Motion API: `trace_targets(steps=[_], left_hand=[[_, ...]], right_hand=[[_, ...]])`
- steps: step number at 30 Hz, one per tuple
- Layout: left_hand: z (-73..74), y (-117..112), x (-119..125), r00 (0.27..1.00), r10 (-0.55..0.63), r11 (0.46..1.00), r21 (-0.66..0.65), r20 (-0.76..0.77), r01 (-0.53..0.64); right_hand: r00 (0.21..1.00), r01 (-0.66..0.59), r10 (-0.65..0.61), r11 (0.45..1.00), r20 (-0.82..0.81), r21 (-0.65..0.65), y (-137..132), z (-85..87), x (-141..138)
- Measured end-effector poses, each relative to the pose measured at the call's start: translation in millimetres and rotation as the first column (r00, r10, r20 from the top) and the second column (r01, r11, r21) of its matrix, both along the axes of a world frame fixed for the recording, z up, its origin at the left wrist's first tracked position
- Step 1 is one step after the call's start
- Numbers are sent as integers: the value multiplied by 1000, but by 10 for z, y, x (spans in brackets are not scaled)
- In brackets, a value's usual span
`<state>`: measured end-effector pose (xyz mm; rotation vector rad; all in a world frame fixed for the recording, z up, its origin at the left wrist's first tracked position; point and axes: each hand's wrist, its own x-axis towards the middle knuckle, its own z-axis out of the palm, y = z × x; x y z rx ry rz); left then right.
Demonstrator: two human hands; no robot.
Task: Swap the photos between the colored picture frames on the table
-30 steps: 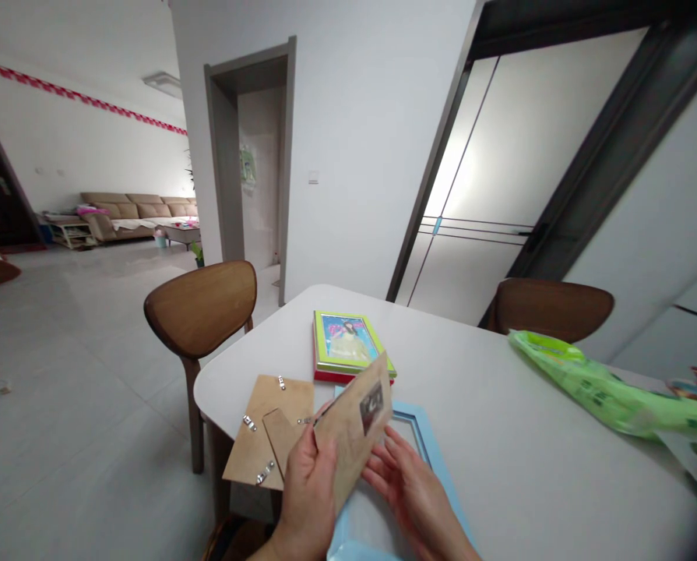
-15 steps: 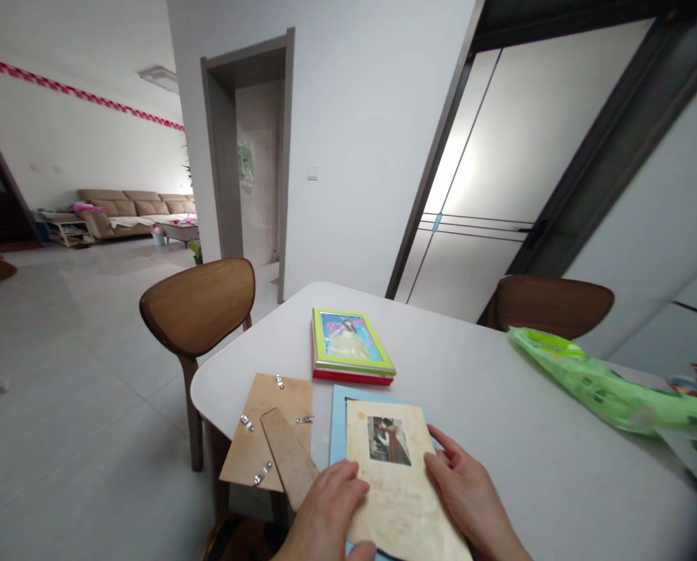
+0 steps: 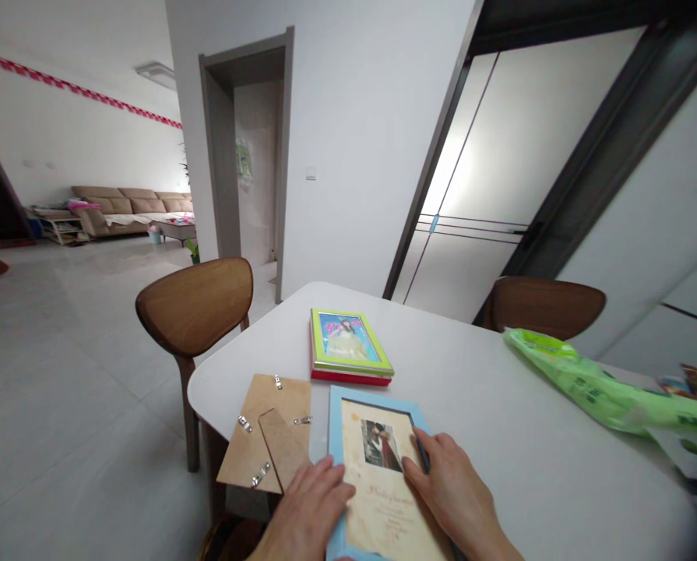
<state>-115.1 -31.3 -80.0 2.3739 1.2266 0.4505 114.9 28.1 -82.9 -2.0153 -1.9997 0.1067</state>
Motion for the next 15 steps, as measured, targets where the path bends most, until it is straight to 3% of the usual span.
trace_targets(steps=[2,6,11,15], left_hand=[[0,-11,-240,987,147,989,33,-57,-145],[-83,43,-671,875,450,892,128,-176,-433],[-292,136,-851,855,506,848,246,-115,-469],[-271,126,-812,864,503,828,298,-18,-475]], right_hand=[[997,-63,66,996,-45,55,-5,33,-65],[925,-321,341,938,-165,133,-107,147,-521],[846,-503,513,859,-149,101,-269,153,-1283],[844,-484,496,868,-206,108,-289,161,-1441]])
